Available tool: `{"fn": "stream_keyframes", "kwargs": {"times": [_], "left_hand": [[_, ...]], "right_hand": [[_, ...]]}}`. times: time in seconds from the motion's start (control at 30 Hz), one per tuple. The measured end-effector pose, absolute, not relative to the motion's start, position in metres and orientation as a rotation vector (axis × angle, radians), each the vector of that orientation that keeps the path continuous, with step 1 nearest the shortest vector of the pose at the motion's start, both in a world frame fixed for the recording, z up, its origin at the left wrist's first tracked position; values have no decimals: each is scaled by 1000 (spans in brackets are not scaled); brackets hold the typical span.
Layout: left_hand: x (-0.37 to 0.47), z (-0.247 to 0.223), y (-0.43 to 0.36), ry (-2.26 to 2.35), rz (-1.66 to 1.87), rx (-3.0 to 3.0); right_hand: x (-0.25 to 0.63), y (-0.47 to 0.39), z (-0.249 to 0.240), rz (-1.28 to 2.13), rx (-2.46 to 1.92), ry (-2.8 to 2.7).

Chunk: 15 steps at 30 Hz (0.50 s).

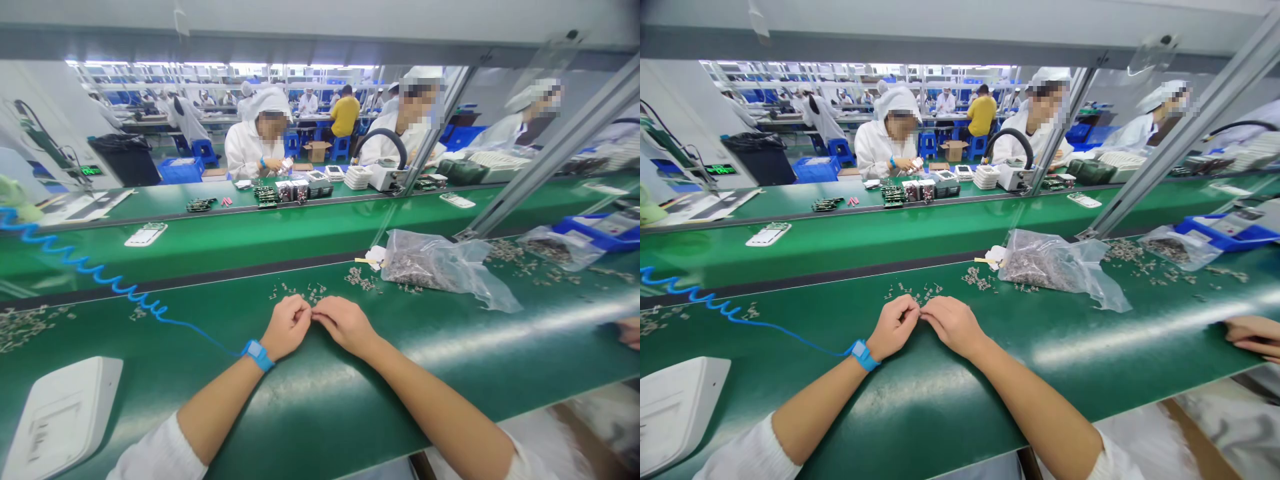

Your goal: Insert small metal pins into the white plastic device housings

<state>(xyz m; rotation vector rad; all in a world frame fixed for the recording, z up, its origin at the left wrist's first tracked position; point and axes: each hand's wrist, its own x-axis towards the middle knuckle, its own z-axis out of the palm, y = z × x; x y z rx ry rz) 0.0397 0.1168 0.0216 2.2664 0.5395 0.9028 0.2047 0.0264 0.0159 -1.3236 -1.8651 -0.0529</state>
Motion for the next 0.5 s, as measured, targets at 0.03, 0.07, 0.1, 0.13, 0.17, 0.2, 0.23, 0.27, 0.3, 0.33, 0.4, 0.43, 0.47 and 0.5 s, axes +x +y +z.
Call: {"fn": "stream_keyframes", "kwargs": {"times": [0.03, 0.07, 0.1, 0.13, 0.17, 0.2, 0.23, 0.27, 0.3, 0.33, 0.4, 0.43, 0.47, 0.5], "left_hand": [[40, 22, 117, 542, 891, 2255], [40, 22, 117, 543, 885, 2246], [40, 22, 116, 543, 883, 2239], [40, 22, 116, 543, 886, 2233], [40, 22, 116, 543, 893, 2230], [40, 22, 116, 547, 905, 2230], [40, 22, 115, 554, 918, 2233], [40, 21, 116, 562, 929, 2242], [41, 20, 116, 568, 939, 2256], [41, 19, 116, 568, 951, 2275], [41, 18, 116, 552, 977, 2320], [41, 17, 116, 541, 989, 2340], [41, 17, 117, 535, 999, 2353], [41, 16, 117, 533, 1004, 2360]], "right_hand": [[205, 26, 17, -25, -1322, -1854], [205, 26, 18, 12, -1325, -1835], [204, 26, 20, 52, -1334, -1812], [204, 26, 21, 89, -1352, -1785], [204, 26, 23, 125, -1377, -1756], [204, 26, 23, 156, -1401, -1731], [204, 26, 24, 184, -1422, -1711], [204, 26, 24, 209, -1436, -1700], [204, 26, 24, 229, -1443, -1695], [204, 26, 23, 238, -1447, -1694], [203, 27, 22, 226, -1455, -1695], [203, 27, 20, 214, -1462, -1692], [202, 27, 19, 203, -1470, -1688], [202, 27, 18, 194, -1478, -1683]]}}
